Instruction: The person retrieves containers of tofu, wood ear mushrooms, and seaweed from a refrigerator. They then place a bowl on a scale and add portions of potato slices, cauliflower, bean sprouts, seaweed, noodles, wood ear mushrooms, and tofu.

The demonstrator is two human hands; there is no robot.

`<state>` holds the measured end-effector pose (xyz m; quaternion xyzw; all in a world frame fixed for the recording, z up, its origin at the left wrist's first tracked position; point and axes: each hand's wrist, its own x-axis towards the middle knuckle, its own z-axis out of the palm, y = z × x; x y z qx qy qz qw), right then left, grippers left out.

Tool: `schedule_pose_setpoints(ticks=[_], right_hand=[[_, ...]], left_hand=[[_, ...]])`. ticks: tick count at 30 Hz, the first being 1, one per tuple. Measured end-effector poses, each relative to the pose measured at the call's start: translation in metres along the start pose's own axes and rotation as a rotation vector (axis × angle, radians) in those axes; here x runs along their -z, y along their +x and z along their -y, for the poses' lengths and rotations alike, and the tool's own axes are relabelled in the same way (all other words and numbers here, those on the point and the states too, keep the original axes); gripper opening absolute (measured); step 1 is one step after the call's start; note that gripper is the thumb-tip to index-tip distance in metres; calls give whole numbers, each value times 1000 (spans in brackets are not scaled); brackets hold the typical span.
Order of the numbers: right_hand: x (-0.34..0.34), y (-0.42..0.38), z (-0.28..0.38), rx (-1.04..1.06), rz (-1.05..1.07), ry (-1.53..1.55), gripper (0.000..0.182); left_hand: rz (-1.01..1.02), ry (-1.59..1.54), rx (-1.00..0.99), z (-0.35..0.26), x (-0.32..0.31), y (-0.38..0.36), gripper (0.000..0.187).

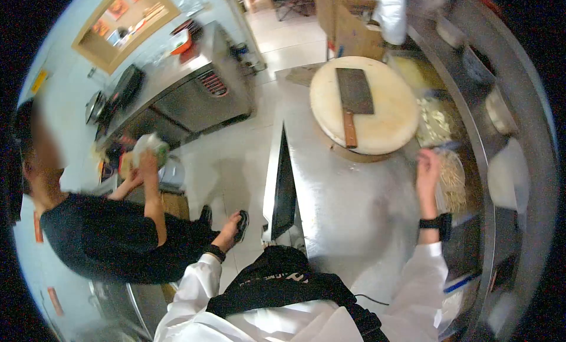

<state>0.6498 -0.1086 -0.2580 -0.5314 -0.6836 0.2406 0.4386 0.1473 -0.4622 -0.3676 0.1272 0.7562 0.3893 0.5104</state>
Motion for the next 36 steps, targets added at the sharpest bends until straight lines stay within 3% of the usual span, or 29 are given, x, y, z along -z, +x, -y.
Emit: schedule_pose_setpoints(ticks=[1,4,6,8,10,13,15,19,21,25,28,31,34,36], right_hand=[[0,-29,10,-89,43,190,25],[13,-96,27,-171,74,233,27],[30,-122,45,-254,90,194,26],[47,-134,50,-264,11,186,25],[61,-141,55,-234,-20,231,24],[77,-142,79,-280,-128,187,21],[81,-135,100,-270,-185,164,20],[86,-111,125,-269,-336,65,15],[87,-93,140,-290,-476,-44,14],[118,-56,178,-245,-857,-16,13],[160,-45,188,-260,-1078,61,13],[208,-36,199,-292,-1177,38,14],[258,-29,200,-429,-1121,-12,13],[290,-22,186,-468,-1112,-88,13]], left_hand=[[27,-4,3,37,2,37,53],[40,340,-30,27,-32,52,60],[256,157,174,9,-47,50,73],[197,124,371,-7,-81,52,79],[385,29,297,3,-103,74,82],[639,-43,341,-28,-140,62,83],[951,-142,390,-42,-158,61,79],[998,-16,571,-62,-159,97,68],[1153,482,458,-89,-143,116,59],[1290,782,295,-234,-120,100,45],[1260,560,121,-348,-125,86,35],[1313,436,-94,-436,-171,48,32],[1390,302,-185,-495,-230,-13,28],[1561,169,-211,-512,-272,-46,25]])
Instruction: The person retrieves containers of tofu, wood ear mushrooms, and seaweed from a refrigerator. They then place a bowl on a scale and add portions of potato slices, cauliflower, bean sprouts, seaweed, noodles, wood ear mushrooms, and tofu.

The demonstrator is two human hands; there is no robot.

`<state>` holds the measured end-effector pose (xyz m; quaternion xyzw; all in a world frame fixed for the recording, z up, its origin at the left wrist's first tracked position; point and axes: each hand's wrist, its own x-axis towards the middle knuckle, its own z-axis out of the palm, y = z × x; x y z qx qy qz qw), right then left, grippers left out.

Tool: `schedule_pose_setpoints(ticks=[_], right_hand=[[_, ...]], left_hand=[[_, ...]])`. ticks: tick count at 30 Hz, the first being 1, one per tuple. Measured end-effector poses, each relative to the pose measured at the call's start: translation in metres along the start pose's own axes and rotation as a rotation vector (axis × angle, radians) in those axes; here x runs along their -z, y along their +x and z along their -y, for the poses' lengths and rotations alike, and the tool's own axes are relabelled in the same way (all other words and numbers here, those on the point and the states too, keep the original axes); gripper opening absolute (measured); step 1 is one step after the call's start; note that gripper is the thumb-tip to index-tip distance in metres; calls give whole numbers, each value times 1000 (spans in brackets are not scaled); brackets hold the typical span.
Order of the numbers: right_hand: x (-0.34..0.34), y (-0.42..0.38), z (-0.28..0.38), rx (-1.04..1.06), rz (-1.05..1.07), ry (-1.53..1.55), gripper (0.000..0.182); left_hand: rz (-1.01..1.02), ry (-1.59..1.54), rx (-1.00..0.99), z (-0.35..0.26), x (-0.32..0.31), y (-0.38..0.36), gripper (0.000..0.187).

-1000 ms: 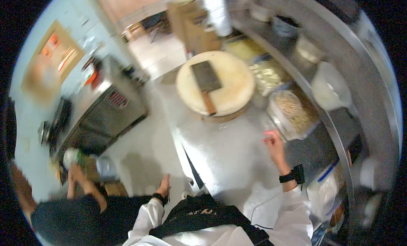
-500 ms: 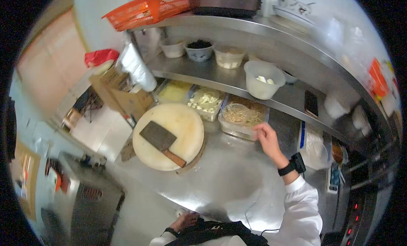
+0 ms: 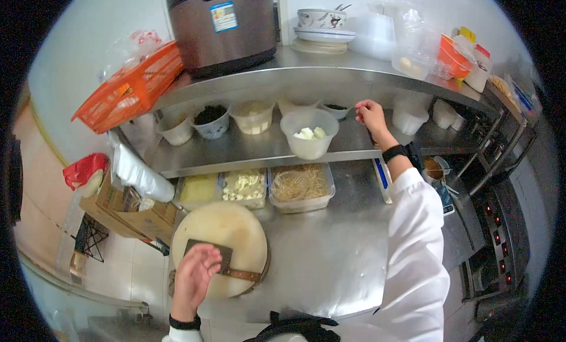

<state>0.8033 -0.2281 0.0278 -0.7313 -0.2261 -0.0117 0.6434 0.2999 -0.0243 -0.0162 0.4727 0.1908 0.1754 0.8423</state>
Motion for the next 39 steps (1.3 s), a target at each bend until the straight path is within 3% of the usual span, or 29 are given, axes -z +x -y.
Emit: schedule_pose_setpoints(ticks=[7,8,9,10,13,15,16,19,22,24,25,29,33,39], right_hand=[[-35,108,-71,17,83,-58,15],[-45,131,-99,278,183,-123,15],[-59,149,-116,317,267,-136,17],[-72,153,-110,353,311,-324,19],[-86,142,-95,329,416,-294,22],[-87,132,-83,450,320,-609,26],[-89,136,-89,448,329,-608,26],[-87,142,-112,244,256,-680,31],[-56,140,-136,320,95,-487,32],[-39,121,-125,563,144,-705,33],[-39,114,-123,583,159,-793,27],[-24,80,-110,598,173,-826,15],[-14,36,-94,650,215,-742,14],[-14,15,-104,635,114,-830,20]], left_hand=[[117,229,130,21,-98,162,26],[126,200,169,26,-109,186,27],[136,167,209,30,-120,209,28],[132,172,196,34,-130,233,28],[50,-37,291,50,-145,289,34],[19,-50,285,61,-150,314,33],[-1,-55,282,63,-151,322,31],[3,-20,168,63,-152,331,22],[35,82,57,51,-146,326,12],[4,115,68,41,-135,321,10],[-17,148,76,35,-127,319,7],[-31,173,55,17,-93,306,8],[-107,154,34,4,-70,284,9],[-216,111,-54,-16,-25,254,7]])
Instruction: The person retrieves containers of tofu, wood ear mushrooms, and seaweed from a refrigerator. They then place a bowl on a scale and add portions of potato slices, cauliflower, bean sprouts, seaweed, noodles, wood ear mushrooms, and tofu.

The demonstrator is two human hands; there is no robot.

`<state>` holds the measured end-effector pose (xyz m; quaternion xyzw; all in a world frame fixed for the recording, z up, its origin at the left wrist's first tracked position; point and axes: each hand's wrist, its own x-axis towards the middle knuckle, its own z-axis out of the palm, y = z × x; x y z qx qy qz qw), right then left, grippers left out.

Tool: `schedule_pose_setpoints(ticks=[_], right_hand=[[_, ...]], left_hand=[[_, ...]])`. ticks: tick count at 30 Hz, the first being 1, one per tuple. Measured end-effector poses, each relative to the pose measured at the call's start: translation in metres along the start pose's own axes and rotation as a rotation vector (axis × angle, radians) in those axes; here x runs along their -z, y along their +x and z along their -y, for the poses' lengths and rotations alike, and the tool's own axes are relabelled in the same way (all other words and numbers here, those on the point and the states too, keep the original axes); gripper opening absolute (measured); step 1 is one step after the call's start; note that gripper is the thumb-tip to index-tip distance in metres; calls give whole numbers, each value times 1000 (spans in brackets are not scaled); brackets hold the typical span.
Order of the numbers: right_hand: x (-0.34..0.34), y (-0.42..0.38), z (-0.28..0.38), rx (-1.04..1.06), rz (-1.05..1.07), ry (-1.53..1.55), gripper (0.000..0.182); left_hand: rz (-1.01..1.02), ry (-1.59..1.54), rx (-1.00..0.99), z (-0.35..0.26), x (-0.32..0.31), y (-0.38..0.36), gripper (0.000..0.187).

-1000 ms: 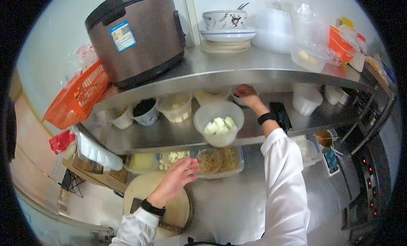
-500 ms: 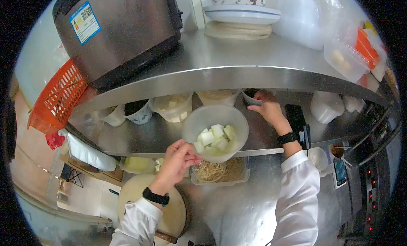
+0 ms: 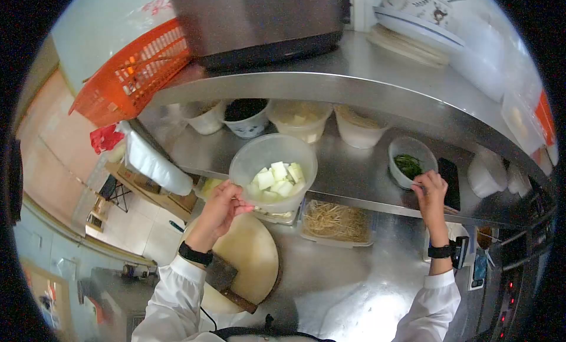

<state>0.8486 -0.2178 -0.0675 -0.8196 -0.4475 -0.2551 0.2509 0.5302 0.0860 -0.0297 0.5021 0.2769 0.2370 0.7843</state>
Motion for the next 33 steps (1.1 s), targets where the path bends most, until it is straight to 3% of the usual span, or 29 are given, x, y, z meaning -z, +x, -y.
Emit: schedule_pose_setpoints(ticks=[3,5,10,11,13,16,22,26,27,29,33], right_hand=[[-1,4,0,-28,20,-79,23],[2,14,26,-47,-149,-158,26],[-23,45,84,78,-30,251,15],[-34,52,93,77,-28,248,15],[-54,66,115,-20,39,536,11],[-72,87,156,26,22,564,9],[-100,125,198,-10,-5,510,12],[-137,160,274,332,-7,489,24],[-151,167,285,330,-13,485,24],[-179,174,295,367,-135,252,28],[-194,180,291,330,-78,21,24]], left_hand=[[-98,46,-19,-12,37,-13,8],[-155,36,-61,-20,66,-19,8],[-254,36,-137,-43,109,-30,9],[-252,34,-134,-46,114,-30,9],[-272,25,-174,-50,129,-29,10],[-241,-6,-182,-49,155,-21,10],[-271,-35,-151,-61,176,-13,8],[-265,-86,-173,-59,189,5,8],[-228,-108,-168,-59,190,10,7],[-184,-125,-157,-61,190,19,7],[-145,-113,-122,-66,180,35,9]])
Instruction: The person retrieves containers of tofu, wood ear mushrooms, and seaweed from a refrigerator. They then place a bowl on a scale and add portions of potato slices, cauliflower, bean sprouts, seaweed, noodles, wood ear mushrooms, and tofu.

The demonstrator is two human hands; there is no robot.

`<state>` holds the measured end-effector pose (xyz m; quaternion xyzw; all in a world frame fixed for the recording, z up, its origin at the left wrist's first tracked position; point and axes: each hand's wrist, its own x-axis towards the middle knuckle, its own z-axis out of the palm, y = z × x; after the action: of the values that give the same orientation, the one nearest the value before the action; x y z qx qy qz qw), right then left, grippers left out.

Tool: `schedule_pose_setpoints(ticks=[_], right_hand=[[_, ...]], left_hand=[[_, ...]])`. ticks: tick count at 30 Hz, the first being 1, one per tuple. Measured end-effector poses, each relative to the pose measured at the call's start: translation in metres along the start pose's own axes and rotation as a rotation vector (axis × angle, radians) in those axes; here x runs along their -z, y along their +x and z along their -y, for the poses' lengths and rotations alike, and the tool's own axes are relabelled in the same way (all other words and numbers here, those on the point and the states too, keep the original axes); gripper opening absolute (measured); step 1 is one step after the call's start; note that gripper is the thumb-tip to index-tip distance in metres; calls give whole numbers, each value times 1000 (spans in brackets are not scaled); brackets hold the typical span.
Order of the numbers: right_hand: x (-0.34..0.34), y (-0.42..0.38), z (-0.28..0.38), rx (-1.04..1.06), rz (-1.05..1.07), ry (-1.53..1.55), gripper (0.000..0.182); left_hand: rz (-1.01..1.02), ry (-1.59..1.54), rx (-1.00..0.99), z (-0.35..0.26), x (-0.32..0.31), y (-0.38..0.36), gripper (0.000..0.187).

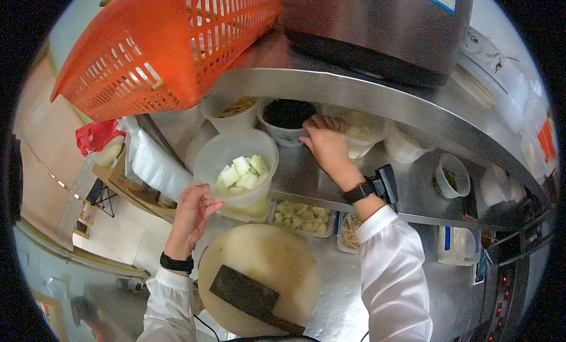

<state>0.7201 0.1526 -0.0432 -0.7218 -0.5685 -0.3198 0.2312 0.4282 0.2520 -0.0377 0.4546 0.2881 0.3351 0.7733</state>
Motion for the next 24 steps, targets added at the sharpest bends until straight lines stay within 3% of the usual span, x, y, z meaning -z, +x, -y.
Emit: schedule_pose_setpoints(ticks=[3,11,24], right_hand=[[-4,-1,-7,-30,31,-121,20],[19,-19,-28,77,34,-95,17],[59,-54,-56,39,64,-102,14]], left_hand=[[41,-3,19,3,-4,12,10],[92,9,27,8,-7,27,9],[89,-37,-18,19,-32,47,14]])
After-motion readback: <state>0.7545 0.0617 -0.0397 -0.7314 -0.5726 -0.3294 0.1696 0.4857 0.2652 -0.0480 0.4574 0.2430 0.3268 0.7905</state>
